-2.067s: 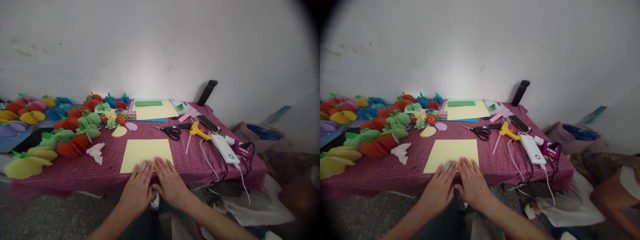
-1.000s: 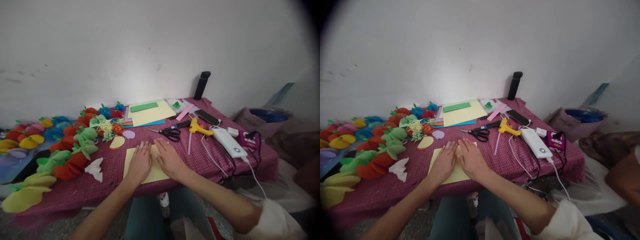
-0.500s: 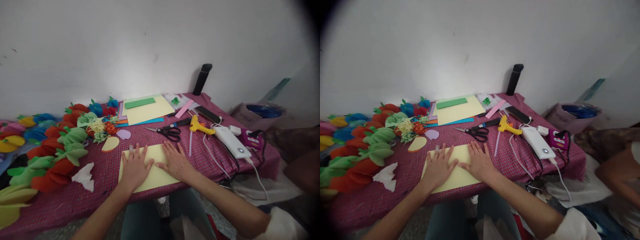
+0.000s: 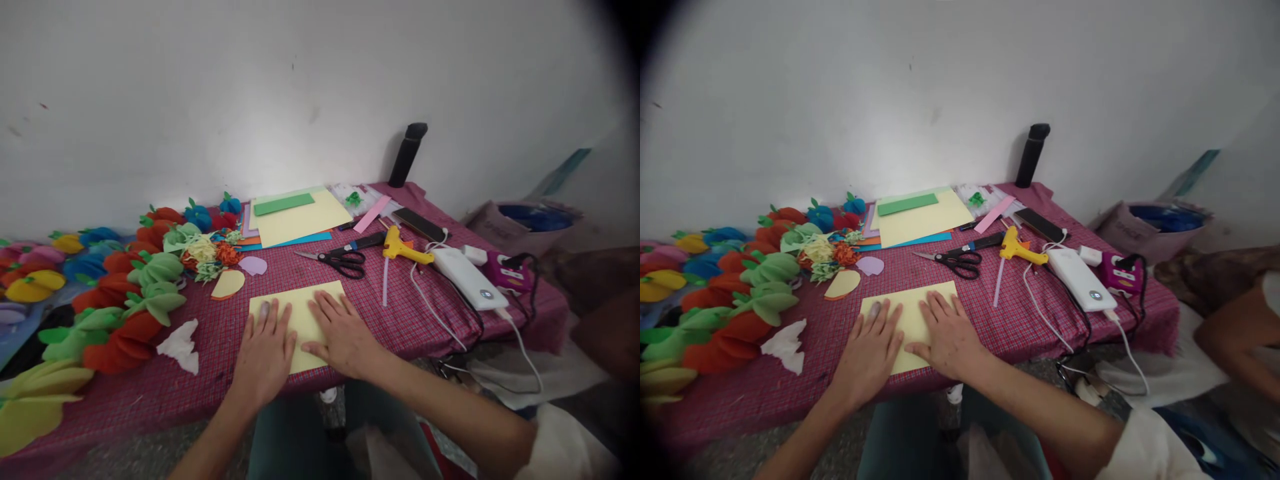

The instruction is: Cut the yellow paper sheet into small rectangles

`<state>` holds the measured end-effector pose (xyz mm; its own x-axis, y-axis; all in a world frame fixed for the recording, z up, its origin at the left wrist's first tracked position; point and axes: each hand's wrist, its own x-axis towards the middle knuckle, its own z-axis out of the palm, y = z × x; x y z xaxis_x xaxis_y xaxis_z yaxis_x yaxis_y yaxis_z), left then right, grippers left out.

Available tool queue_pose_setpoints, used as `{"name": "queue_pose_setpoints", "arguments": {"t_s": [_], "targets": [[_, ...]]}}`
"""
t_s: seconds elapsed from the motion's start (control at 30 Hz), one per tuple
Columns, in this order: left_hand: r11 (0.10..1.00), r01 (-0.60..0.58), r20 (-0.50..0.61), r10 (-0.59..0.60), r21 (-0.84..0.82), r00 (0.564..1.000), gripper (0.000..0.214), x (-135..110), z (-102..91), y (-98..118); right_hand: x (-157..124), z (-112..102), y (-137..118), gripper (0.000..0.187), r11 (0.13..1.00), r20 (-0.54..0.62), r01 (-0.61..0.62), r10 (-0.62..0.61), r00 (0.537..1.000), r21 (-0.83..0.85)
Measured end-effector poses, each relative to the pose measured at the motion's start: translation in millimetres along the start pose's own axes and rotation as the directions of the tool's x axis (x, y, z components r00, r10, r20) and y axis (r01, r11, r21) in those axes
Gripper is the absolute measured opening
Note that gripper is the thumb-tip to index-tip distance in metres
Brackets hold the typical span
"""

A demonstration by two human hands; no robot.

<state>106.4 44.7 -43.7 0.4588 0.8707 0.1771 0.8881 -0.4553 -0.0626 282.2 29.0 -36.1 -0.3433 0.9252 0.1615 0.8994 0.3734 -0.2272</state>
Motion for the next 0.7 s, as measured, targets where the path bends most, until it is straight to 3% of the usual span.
{"name": "queue_pose_setpoints", "arguments": {"t_s": [0.2, 0.4, 0.57, 0.7], "targets": [[0.998, 0.044, -0.002, -0.044, 0.037, 0.999, 0.052, -29.7, -3.2, -25.3, -20.0, -9.4, 24.4, 0.073, 0.999, 0.03, -0.044, 0.045, 0.999, -0.005], [0.997, 0.066, -0.13, -0.06, 0.043, 0.99, 0.057, -70.9, 3.6, -33.0, -41.3, -27.7, 57.8, 0.06, 0.996, 0.047, -0.051, 0.048, 0.998, 0.073], [0.999, -0.05, -0.2, 0.044, -0.021, 0.979, 0.058, -75.5, 1.5, -16.7, 2.3, -40.9, 63.4, 0.049, 0.975, -0.053, -0.015, 0.028, 0.998, 0.222], [0.991, -0.131, -0.178, 0.132, 0.019, 0.975, 0.059, -66.8, 9.0, -1.7, 48.2, -36.6, 63.5, 0.054, 0.987, 0.013, -0.105, 0.104, 0.994, 0.122]]}}
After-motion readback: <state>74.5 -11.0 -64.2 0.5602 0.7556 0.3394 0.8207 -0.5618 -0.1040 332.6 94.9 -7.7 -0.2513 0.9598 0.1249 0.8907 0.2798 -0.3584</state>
